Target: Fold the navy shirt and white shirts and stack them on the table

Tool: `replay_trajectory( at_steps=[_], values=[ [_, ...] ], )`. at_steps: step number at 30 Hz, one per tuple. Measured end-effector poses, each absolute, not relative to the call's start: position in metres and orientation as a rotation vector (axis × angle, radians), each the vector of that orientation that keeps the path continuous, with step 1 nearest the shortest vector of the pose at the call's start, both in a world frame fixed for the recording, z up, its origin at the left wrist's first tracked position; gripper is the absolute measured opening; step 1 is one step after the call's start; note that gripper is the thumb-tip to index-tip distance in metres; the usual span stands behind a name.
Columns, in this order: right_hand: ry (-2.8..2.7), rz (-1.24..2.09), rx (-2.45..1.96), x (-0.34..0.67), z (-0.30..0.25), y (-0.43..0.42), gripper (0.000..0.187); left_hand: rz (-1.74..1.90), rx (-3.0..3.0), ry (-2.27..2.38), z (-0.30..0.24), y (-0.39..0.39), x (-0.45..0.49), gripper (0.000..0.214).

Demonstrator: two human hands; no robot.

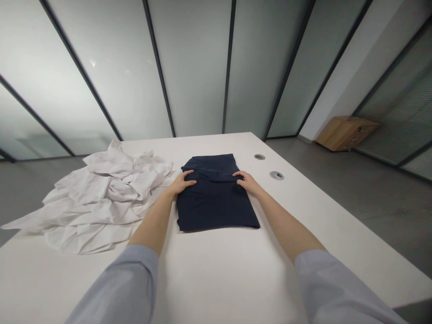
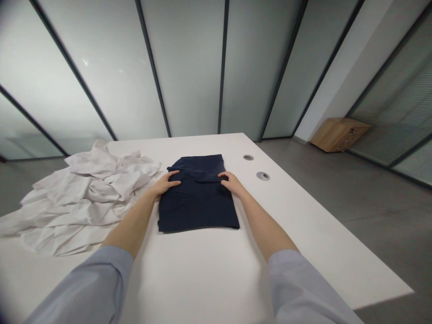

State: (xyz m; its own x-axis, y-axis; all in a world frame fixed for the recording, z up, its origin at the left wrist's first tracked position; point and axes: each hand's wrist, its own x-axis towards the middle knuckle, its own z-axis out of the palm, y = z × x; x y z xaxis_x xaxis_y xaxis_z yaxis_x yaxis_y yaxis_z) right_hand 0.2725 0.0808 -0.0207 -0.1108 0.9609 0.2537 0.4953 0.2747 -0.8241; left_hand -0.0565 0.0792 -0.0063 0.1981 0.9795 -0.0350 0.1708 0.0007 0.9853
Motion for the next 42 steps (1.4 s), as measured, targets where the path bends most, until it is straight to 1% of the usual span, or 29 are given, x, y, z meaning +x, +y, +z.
replay_trajectory(
  at_steps=[2, 7, 12, 14, 16, 18, 24, 27, 30, 32, 34, 35, 37, 40, 42],
  values=[
    [-1.771, 0.694, -1.378, 0.274, -0.021, 0.081, 0.04, 0.942, 1.391, 1.236, -0.006, 0.078, -0.056, 0.078],
    [-1.755, 0.823, -1.434, 0.282, -0.023, 0.084, 0.052, 0.921, 1.348, 1.22, -0.005, 0.078, -0.06, 0.078],
    [-1.844, 0.79, -1.464, 0.285, -0.019, 0.085, 0.053, 0.848, 1.465, 1.223, -0.002, 0.081, -0.066, 0.085],
    [-1.936, 0.7, -1.482, 0.284, -0.014, 0.085, 0.049, 0.801, 1.591, 1.299, 0.003, 0.082, -0.066, 0.086],
    [-2.024, 0.587, -1.478, 0.283, -0.007, 0.084, 0.043, 0.758, 1.736, 1.395, 0.012, 0.082, -0.065, 0.082],
    [-2.083, 0.49, -1.451, 0.282, 0.003, 0.083, 0.034, 0.704, 1.871, 1.461, 0.025, 0.083, -0.064, 0.073],
    [-2.102, 0.261, -1.409, 0.285, 0.046, 0.084, 0.014, 0.551, 2.275, 1.553, 0.075, 0.093, -0.071, 0.034],
    [-2.067, 0.149, -1.335, 0.29, 0.069, 0.093, 0.009, 0.624, 2.536, 1.554, 0.1, 0.099, -0.075, 0.031],
    [-2.043, 0.203, -1.335, 0.293, 0.088, 0.109, 0.008, 0.548, 2.586, 1.521, 0.119, 0.108, -0.075, 0.032],
    [-2.043, 0.362, -1.435, 0.291, 0.098, 0.123, 0.007, 0.421, 2.496, 1.531, 0.126, 0.119, -0.072, 0.031],
    [-1.994, 0.518, -1.531, 0.287, 0.107, 0.138, 0.008, 0.377, 2.43, 1.587, 0.132, 0.131, -0.067, 0.032],
    [-1.953, 0.546, -1.545, 0.283, 0.112, 0.144, 0.009, 0.4, 2.422, 1.636, 0.135, 0.137, -0.064, 0.032],
    [-1.872, 0.472, -1.504, 0.278, 0.123, 0.153, 0.01, 0.525, 2.433, 1.76, 0.142, 0.145, -0.057, 0.031],
    [-1.824, 0.194, -1.384, 0.277, 0.133, 0.153, 0.015, 0.825, 2.458, 1.885, 0.151, 0.144, -0.05, 0.034],
    [-1.834, 0.055, -1.344, 0.281, 0.128, 0.143, 0.02, 0.945, 2.503, 1.842, 0.148, 0.135, -0.05, 0.036]
  ],
)
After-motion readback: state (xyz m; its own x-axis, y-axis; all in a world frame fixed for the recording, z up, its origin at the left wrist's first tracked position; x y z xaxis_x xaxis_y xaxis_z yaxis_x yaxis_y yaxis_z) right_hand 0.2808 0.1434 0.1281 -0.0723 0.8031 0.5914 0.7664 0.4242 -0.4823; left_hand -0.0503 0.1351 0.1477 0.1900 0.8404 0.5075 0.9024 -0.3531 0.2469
